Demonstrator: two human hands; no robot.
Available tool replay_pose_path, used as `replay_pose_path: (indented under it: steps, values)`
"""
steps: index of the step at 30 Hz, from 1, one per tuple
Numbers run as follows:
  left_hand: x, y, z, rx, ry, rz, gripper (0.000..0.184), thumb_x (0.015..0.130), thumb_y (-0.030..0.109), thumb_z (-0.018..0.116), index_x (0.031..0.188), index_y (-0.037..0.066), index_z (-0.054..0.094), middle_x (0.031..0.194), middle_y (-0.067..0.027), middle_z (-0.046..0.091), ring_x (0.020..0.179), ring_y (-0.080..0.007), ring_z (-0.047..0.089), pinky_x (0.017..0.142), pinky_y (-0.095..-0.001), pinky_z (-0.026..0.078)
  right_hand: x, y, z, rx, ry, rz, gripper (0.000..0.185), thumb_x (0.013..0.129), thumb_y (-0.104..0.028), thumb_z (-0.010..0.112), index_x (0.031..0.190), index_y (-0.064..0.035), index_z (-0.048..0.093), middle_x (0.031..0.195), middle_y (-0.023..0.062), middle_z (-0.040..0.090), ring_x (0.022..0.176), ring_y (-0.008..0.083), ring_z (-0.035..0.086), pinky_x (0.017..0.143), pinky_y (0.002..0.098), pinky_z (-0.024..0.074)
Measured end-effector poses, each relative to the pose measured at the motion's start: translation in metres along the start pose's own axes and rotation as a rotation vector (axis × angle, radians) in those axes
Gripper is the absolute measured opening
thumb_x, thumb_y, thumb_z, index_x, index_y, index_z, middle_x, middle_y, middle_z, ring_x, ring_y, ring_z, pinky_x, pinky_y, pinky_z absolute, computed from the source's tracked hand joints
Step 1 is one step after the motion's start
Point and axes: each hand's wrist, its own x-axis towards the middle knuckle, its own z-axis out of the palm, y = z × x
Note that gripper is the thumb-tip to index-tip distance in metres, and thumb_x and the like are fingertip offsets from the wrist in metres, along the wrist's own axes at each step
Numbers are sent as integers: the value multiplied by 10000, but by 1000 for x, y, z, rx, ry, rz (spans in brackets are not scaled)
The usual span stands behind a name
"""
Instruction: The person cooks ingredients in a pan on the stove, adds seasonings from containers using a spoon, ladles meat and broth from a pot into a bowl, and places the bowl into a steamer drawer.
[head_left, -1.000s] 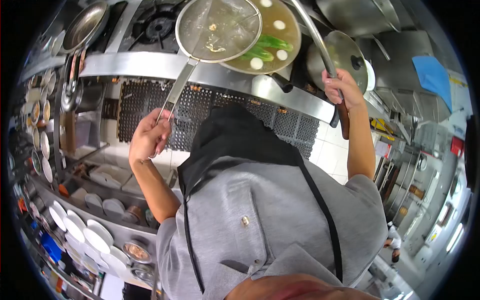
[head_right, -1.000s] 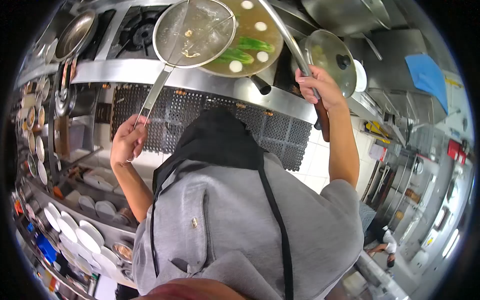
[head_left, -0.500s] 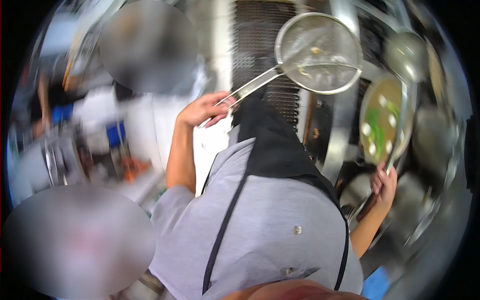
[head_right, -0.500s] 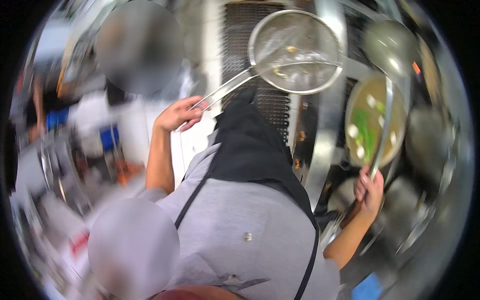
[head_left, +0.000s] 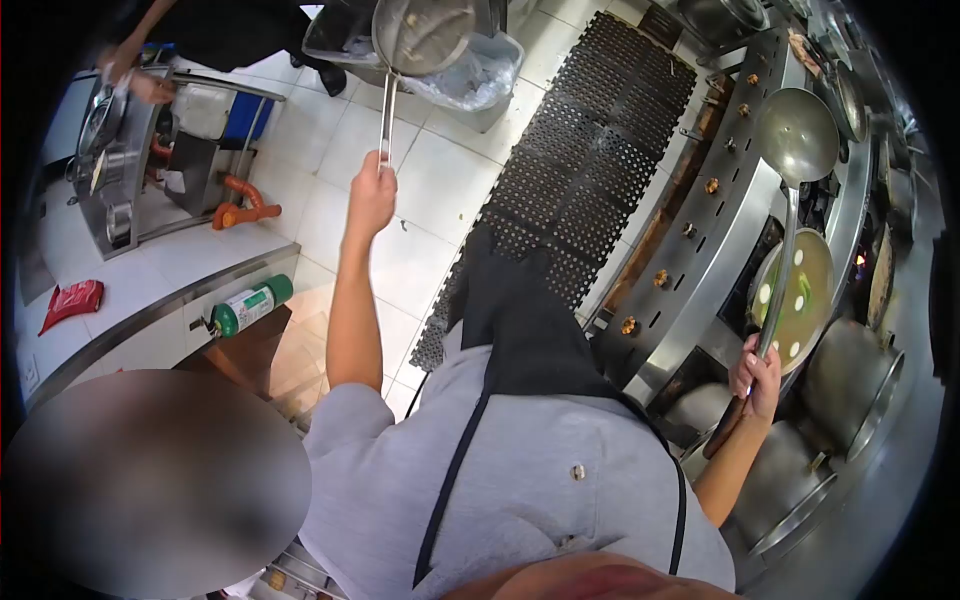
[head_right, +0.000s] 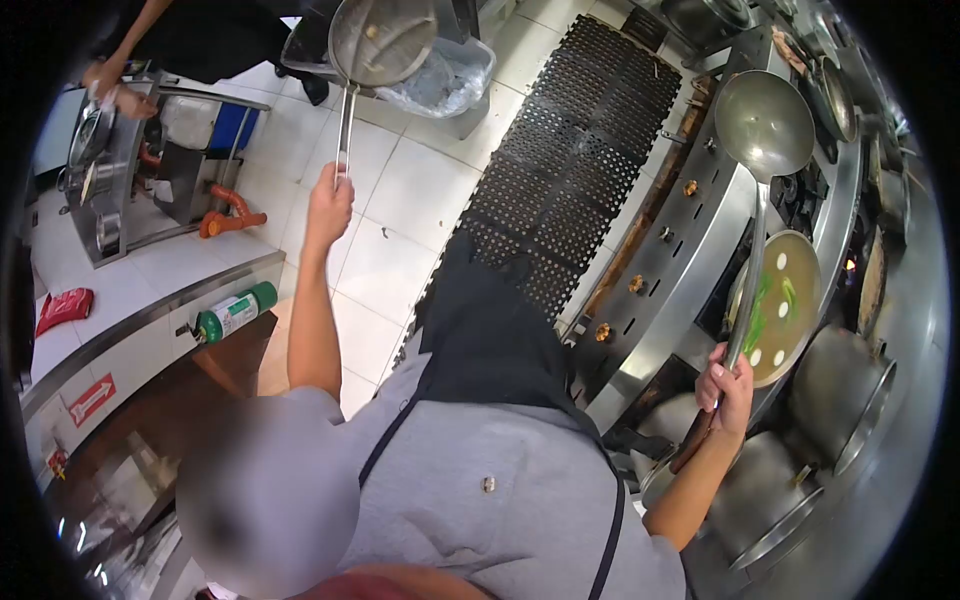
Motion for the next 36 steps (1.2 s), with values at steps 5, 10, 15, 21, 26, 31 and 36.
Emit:
replay_pose_path:
  steps: [5,10,15,21,26,31,36]
  values:
    - [88,-156,90,1132,311,141,679,874,60,472,1475,26,158,871,-218,584,631,-331,640,558,-464,524,-16,2,24,-28,115,4,268,807,-88,666,976,3,479,550,-25,400,362,53,357,294,191,272]
    - [140,-200,109,1124,210,77,751,878,62,473,1499,26,54,860,-247,588,643,-352,645,554,-461,524,-40,-5,66,-128,252,82,252,805,-69,665,968,9,490,562,-32,392,370,51,345,326,198,286]
    - [88,-184,51,628,278,364,505,952,142,394,1438,25,325,1223,-251,576,997,-335,630,866,-404,514,-67,19,84,82,295,42,258,787,-68,658,997,-4,523,605,-33,414,420,41,373,340,198,290]
    - [-21,-115,46,549,44,389,456,963,75,404,1407,-14,353,1073,-239,619,851,-318,636,733,-407,499,-89,78,92,514,230,-86,160,849,-81,616,963,-1,538,548,-21,408,399,49,369,358,196,287]
    - [39,15,177,62,-430,246,234,994,198,463,1088,-8,524,604,-10,460,440,-86,437,393,-247,392,-48,83,92,687,295,-202,133,839,-48,551,965,-10,539,566,-6,451,398,59,393,356,212,327]
    - [156,188,332,20,-818,399,215,994,209,476,1020,7,545,586,1,447,420,-74,425,363,-237,390,17,31,43,798,294,-335,172,832,-79,595,968,11,539,531,19,435,358,93,396,337,245,317]
    - [186,370,513,-89,-1050,492,209,984,214,504,1004,15,565,576,24,414,431,-66,378,357,-226,366,49,-33,5,845,397,-367,160,803,-32,499,949,30,517,545,23,453,366,92,407,345,235,337]
